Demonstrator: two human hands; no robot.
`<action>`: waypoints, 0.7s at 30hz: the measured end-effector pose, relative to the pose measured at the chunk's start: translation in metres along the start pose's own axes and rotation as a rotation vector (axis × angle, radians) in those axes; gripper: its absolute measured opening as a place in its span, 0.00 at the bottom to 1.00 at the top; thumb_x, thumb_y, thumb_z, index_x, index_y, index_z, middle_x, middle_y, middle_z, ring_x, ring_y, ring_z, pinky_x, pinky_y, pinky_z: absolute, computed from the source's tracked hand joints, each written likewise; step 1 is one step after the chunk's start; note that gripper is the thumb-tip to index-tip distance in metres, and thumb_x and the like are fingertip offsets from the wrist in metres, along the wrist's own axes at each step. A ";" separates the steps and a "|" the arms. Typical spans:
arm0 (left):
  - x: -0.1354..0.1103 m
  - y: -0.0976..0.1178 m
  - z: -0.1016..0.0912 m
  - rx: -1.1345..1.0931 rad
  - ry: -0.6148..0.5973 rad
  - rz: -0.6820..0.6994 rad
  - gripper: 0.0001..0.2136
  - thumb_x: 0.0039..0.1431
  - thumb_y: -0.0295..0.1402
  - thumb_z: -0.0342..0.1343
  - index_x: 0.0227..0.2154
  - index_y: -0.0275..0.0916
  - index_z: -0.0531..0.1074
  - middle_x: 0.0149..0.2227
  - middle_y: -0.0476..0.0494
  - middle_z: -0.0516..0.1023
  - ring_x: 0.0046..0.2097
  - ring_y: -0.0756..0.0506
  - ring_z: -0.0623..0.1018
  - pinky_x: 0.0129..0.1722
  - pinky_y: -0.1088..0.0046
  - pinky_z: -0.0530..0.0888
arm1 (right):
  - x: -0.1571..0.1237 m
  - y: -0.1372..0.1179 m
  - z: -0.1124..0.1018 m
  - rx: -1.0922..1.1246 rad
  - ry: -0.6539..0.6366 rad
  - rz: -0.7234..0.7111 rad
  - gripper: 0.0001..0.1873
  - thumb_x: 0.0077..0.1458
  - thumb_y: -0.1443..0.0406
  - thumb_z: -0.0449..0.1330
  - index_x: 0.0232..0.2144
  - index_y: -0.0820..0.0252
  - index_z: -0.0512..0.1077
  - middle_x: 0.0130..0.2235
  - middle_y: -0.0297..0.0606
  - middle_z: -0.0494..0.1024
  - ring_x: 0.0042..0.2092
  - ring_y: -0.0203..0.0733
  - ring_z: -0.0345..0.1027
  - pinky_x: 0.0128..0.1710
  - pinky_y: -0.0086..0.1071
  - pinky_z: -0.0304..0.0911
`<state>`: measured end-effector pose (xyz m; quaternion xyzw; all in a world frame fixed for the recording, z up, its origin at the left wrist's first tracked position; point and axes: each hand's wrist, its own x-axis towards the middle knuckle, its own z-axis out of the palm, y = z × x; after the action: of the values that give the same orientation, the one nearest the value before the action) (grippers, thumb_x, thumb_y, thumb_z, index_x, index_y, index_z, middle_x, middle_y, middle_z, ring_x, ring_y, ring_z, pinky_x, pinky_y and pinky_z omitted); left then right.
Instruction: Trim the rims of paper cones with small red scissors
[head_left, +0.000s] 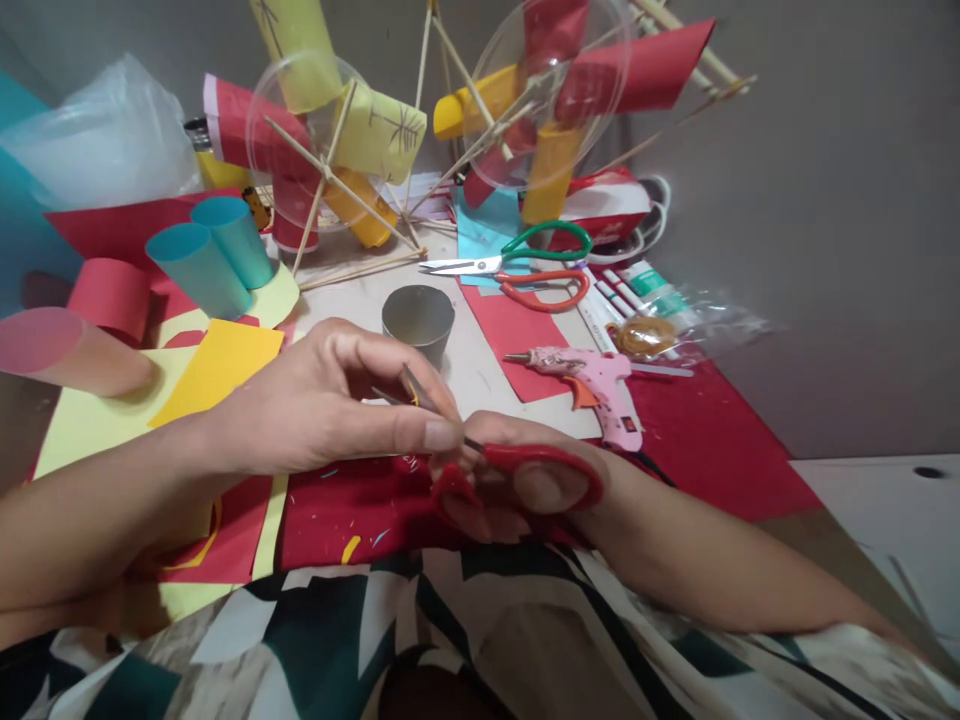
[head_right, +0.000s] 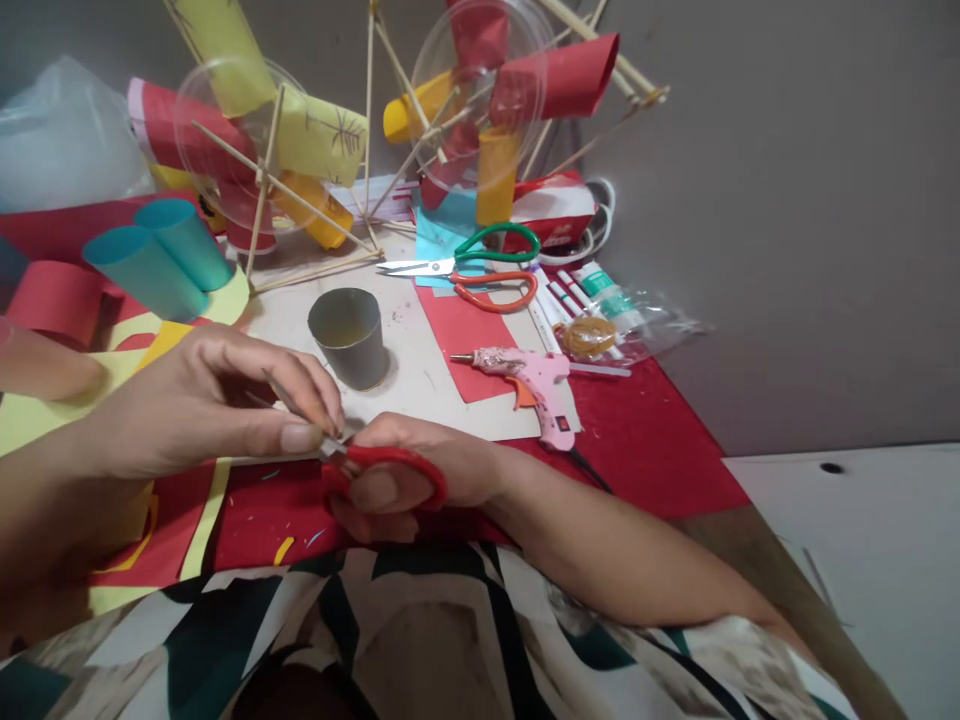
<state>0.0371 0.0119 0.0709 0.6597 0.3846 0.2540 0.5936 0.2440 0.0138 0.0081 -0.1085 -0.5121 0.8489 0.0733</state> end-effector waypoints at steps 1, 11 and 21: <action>-0.002 -0.001 -0.001 0.027 0.010 0.003 0.04 0.53 0.34 0.64 0.27 0.40 0.81 0.31 0.45 0.81 0.33 0.47 0.79 0.35 0.74 0.75 | 0.000 0.000 0.001 -0.001 0.006 0.006 0.30 0.47 0.38 0.60 0.23 0.61 0.68 0.18 0.26 0.62 0.19 0.29 0.52 0.20 0.26 0.50; -0.028 -0.012 -0.008 0.156 -0.068 -0.092 0.04 0.56 0.35 0.63 0.30 0.43 0.82 0.34 0.44 0.82 0.35 0.45 0.80 0.38 0.73 0.76 | 0.009 -0.004 0.011 -0.060 -0.026 0.143 0.17 0.53 0.55 0.59 0.20 0.59 0.64 0.17 0.24 0.59 0.19 0.25 0.47 0.17 0.23 0.45; -0.024 -0.027 -0.022 -0.045 0.186 -0.130 0.04 0.50 0.34 0.67 0.25 0.40 0.81 0.28 0.45 0.81 0.31 0.49 0.78 0.34 0.78 0.74 | 0.009 0.005 0.002 0.068 0.008 0.125 0.31 0.47 0.38 0.59 0.21 0.61 0.67 0.16 0.27 0.62 0.17 0.28 0.52 0.17 0.26 0.47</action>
<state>0.0001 0.0057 0.0507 0.5935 0.4742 0.2834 0.5853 0.2344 0.0119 0.0033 -0.1412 -0.4751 0.8682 0.0260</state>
